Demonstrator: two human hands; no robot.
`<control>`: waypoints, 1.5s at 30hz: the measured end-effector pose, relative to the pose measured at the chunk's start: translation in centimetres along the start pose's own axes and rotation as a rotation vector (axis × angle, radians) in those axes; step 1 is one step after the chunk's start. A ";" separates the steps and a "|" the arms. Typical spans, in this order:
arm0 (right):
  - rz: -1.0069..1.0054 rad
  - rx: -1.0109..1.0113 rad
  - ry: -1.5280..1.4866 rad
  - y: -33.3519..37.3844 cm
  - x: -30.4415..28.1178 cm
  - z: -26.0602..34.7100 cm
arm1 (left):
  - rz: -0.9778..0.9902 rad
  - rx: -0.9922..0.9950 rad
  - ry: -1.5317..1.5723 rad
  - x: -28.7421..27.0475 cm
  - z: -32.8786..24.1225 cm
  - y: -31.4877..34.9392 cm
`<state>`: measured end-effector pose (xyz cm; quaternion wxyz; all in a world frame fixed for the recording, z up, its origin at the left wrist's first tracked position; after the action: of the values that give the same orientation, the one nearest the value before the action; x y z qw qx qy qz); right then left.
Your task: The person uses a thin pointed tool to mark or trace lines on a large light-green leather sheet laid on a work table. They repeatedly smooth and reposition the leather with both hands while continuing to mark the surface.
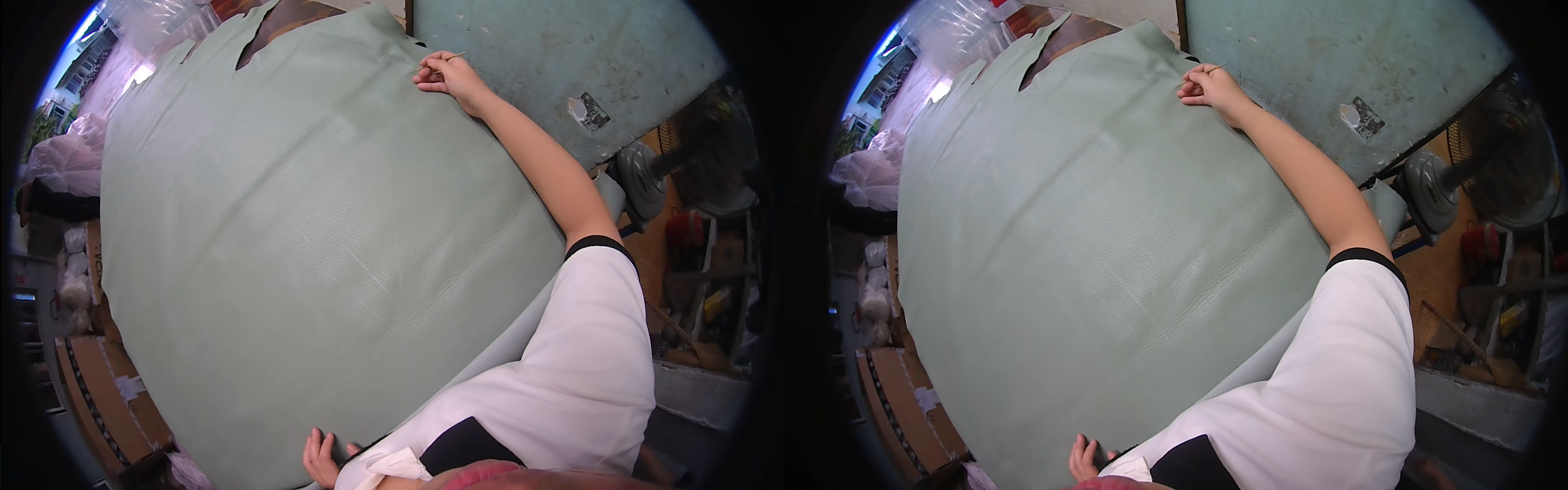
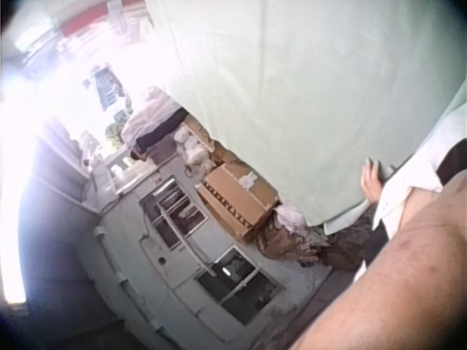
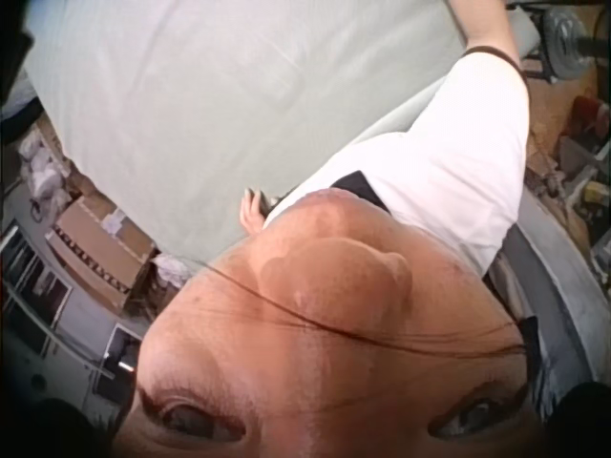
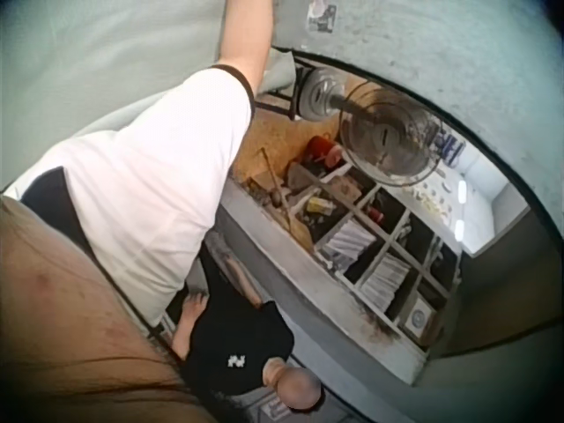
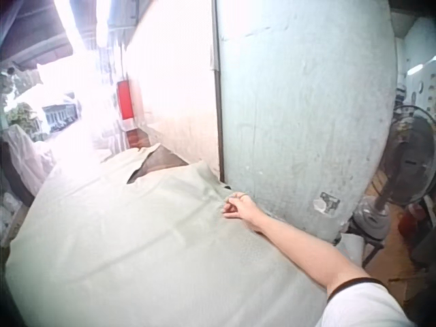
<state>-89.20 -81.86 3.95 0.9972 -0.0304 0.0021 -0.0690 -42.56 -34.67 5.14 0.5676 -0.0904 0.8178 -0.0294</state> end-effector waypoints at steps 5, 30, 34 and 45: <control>-0.247 -0.081 0.188 -7.1 -1.8 -0.2 | 0.041 -0.027 -0.051 0.2 0.8 0.2; 0.029 -0.046 0.586 1.9 -6.4 3.7 | -0.143 0.019 -0.088 1.8 1.4 0.9; 0.065 -0.165 0.606 2.9 -5.6 2.6 | -0.125 0.072 -0.124 1.5 1.7 0.5; 0.246 -0.168 0.694 9.3 -4.8 4.5 | -0.087 0.064 -0.148 0.8 0.3 -0.2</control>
<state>-92.63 -71.77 7.88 0.9320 -0.0867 0.3489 0.0457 -42.56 -35.01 4.29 0.6273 -0.1097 0.7675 -0.0734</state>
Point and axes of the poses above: each hand's wrist, its own y-axis away from the middle knuckle, its own x-axis out of the palm, z = x × y, the point moved 3 cm from there along -y, towards the middle knuckle, and after that the axes turned 7 degrees about -x, right-handed, at the moved point
